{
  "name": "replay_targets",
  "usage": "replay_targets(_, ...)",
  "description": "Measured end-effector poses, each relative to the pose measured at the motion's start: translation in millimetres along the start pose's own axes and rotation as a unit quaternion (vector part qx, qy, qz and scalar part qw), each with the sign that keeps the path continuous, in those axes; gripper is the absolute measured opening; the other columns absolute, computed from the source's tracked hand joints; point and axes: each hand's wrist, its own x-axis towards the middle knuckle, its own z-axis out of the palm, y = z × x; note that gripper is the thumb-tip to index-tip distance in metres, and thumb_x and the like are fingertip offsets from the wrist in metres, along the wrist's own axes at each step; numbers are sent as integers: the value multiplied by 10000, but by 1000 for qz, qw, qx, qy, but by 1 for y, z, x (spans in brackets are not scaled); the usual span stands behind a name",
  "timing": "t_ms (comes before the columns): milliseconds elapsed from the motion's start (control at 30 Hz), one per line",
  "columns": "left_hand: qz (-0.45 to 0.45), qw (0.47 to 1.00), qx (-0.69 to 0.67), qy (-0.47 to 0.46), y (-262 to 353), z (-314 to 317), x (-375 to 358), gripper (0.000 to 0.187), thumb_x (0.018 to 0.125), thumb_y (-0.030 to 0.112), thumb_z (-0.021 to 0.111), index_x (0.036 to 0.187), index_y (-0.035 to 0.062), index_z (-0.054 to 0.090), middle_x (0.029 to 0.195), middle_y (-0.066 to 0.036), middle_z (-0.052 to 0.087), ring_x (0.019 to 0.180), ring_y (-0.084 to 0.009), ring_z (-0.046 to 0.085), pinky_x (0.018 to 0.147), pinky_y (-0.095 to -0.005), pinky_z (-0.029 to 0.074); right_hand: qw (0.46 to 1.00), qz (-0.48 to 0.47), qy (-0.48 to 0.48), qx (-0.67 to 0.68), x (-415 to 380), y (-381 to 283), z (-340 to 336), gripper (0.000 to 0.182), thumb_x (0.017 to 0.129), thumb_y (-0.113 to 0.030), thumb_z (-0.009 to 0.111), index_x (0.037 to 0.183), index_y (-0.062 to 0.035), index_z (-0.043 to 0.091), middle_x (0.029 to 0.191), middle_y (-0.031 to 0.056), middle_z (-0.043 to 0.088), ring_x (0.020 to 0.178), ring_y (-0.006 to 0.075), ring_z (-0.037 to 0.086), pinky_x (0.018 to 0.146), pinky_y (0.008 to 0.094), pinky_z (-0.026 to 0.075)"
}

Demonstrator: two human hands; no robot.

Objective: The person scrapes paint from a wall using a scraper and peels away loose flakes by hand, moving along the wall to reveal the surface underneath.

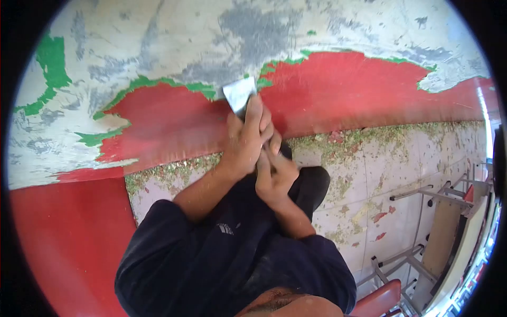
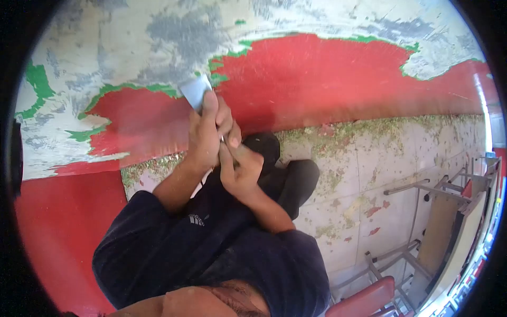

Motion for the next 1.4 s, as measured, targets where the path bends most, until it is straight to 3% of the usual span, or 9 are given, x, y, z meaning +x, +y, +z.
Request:
replay_targets(200,-5,1000,7,29,6,5,-3,444,996,412,422,689,98,353,537,3,336,411,-114,377,401,-287,391,995,85,-15,44,-7,-8,-2,184,859,53,576,1023,105,641,777,150,668,628,67,576,567,223,456)
replay_targets(367,31,999,-4,-12,12,11,0,409,1004,387,406,714,102,364,566,14,330,440,-86,340,401,-272,416,1000,8,-12,24,7,-1,-3,223,843,65,585,1056,94,646,738,150,647,570,96,555,526,236,445)
replay_targets(467,-42,998,-42,10,-6,-1,-6,406,1001,386,415,721,96,368,558,16,335,431,-89,342,400,-274,415,997,50,-36,-42,-9,-10,-11,205,841,63,588,1034,98,647,722,160,631,562,95,549,516,240,438)
replay_targets(600,24,999,32,5,14,13,3,471,984,481,397,672,133,347,510,1,321,378,-155,427,374,-295,370,998,-15,-34,-56,15,-14,-5,224,836,65,586,1050,92,644,725,173,625,594,125,602,555,246,472)
replay_targets(633,44,999,12,-20,21,15,1,406,998,386,419,712,103,366,558,20,316,423,-96,348,392,-285,415,999,-23,-28,-33,18,-12,-2,228,838,70,575,1055,95,638,721,167,626,603,142,617,566,252,481)
replay_targets(733,-19,999,21,26,5,4,-5,469,992,466,387,672,125,343,505,2,315,375,-160,426,382,-295,381,1000,-8,-19,-19,-1,-9,-3,204,839,73,568,1029,96,639,703,160,615,581,142,603,543,262,469)
replay_targets(1133,12,1000,0,12,8,11,3,475,991,468,390,659,132,347,497,4,306,363,-161,419,372,-304,381,999,17,-40,-12,10,-7,-7,170,837,76,582,992,79,651,633,113,575,529,79,511,480,248,411)
replay_targets(1167,26,999,-20,-9,12,11,3,455,990,431,425,674,107,373,539,17,314,421,-99,362,388,-290,416,999,-6,-25,-20,17,-10,-4,154,844,74,581,980,82,653,622,81,558,539,55,482,476,233,391)
replay_targets(1400,38,999,-37,11,-2,-3,4,453,981,426,453,670,107,373,542,17,323,417,-100,358,386,-293,411,999,31,-38,-3,7,-3,-2,110,857,41,583,937,71,653,598,119,513,527,66,470,487,242,397)
